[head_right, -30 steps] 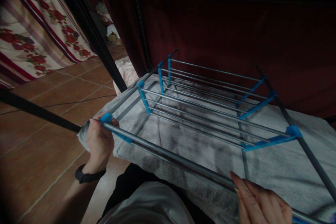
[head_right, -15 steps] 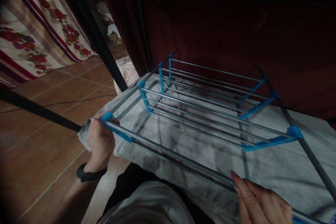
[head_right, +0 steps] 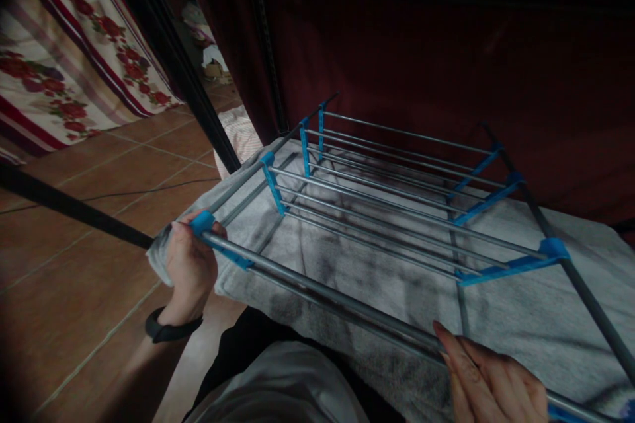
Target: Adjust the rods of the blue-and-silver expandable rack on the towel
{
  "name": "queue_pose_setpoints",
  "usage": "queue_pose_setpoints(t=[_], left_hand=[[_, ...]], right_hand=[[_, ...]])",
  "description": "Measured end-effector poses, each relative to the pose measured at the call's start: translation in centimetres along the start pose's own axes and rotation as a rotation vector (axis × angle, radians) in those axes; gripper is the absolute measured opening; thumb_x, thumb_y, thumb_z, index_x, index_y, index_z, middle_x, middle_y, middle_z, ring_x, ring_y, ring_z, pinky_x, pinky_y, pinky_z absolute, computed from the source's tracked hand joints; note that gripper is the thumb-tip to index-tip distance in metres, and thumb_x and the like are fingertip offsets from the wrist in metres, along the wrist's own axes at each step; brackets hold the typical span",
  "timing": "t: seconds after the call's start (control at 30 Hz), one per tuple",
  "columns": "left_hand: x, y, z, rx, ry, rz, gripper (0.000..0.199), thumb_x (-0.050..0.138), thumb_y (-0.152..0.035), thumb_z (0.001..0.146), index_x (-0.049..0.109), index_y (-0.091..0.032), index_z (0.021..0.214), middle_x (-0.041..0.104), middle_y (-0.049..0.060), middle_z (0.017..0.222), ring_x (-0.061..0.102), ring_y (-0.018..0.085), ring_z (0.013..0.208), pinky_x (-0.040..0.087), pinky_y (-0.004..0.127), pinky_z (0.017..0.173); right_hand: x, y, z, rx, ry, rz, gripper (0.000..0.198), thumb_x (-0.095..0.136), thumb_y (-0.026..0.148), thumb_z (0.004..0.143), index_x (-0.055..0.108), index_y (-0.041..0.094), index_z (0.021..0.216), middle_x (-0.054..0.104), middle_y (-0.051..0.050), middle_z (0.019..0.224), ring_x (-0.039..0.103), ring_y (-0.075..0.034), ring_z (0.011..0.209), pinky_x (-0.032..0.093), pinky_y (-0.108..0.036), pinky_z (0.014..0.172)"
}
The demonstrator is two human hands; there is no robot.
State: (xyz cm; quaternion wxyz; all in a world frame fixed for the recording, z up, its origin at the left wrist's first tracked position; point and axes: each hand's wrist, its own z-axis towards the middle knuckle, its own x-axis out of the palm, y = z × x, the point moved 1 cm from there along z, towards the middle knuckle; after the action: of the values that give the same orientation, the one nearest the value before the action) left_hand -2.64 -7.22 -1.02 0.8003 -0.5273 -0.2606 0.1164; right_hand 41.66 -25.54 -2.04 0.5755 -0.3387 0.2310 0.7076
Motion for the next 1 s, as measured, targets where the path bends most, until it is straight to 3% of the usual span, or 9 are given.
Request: queue_pose_setpoints(t=[1.0], left_hand=[[-0.05,0.04,-0.24,-0.010,-0.009,0.004,0.055,0.063,-0.072,0.088,0.070,-0.021,0.104,0.062,0.003,0.076,0.058,0.017,0.066,0.048,0.030,0.058]], right_hand=[[-0.05,-0.01,0.18,-0.012,0.005,0.012,0.060,0.063,0.021,0.099,0.050,0.034,0.156,0.076,-0.004,0.102,0.064,-0.019,0.077,0.040,-0.037,0.079]])
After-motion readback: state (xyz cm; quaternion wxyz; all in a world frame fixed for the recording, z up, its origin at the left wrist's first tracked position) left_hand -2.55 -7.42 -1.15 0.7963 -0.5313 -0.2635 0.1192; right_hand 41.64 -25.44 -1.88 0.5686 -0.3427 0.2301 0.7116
